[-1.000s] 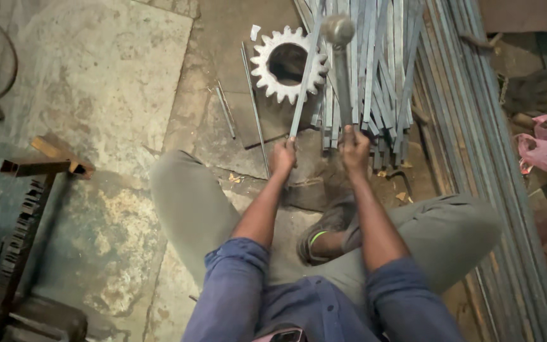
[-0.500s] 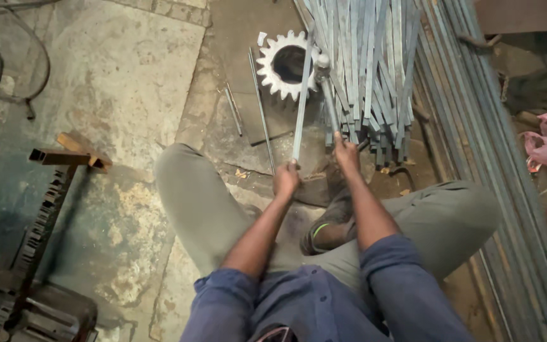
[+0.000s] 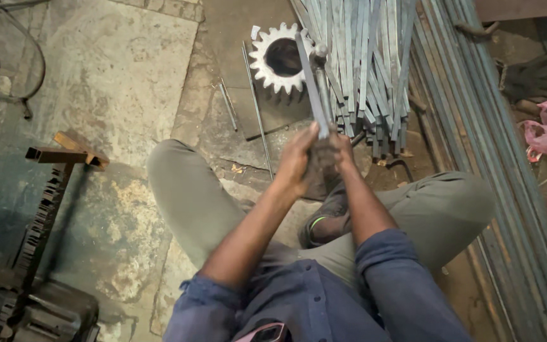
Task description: The person sits on the floor and repeatedly straightens thin metal rods by striking them with a hammer against a metal gear used as an anvil. The person handles the rods one at a time, striking them multiple times to remove bends before placing them in a pile.
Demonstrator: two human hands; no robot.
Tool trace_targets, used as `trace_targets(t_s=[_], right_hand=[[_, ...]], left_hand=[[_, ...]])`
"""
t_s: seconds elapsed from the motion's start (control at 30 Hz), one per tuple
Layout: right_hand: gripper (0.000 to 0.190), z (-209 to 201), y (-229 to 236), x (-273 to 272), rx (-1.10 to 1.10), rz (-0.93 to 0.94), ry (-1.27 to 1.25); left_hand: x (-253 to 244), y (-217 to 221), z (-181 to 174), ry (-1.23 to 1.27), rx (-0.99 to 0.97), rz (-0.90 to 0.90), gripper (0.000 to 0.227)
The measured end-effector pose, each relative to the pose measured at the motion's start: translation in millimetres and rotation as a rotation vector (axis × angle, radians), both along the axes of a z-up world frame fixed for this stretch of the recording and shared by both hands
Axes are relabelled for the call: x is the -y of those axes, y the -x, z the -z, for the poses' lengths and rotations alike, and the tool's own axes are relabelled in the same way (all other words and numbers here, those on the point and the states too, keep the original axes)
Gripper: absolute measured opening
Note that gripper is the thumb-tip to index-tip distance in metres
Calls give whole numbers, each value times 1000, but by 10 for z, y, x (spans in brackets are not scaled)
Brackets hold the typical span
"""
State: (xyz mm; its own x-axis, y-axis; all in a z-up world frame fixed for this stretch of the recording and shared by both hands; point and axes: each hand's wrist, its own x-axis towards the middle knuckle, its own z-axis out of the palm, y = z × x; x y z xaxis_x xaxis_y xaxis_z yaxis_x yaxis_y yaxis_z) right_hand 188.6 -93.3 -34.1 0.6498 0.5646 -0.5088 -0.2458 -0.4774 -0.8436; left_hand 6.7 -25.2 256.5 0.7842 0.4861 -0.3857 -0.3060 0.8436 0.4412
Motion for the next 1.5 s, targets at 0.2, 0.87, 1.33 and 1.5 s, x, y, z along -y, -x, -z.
trace_targets(t_s=[0.2, 0.87, 1.33, 1.5], right_hand=[[47, 119, 0, 51, 231, -183, -178], [53, 128, 36, 111, 121, 13, 64], [58, -878, -17, -126, 265, 34, -291], [60, -742, 12, -127, 434, -19, -61]], left_hand=[[-195, -357, -183, 111, 226, -87, 28], [-556, -271, 373, 65, 218, 178, 66], [-724, -81, 3176, -923, -928, 80, 39], [-598, -44, 3073, -1084, -1024, 130, 37]])
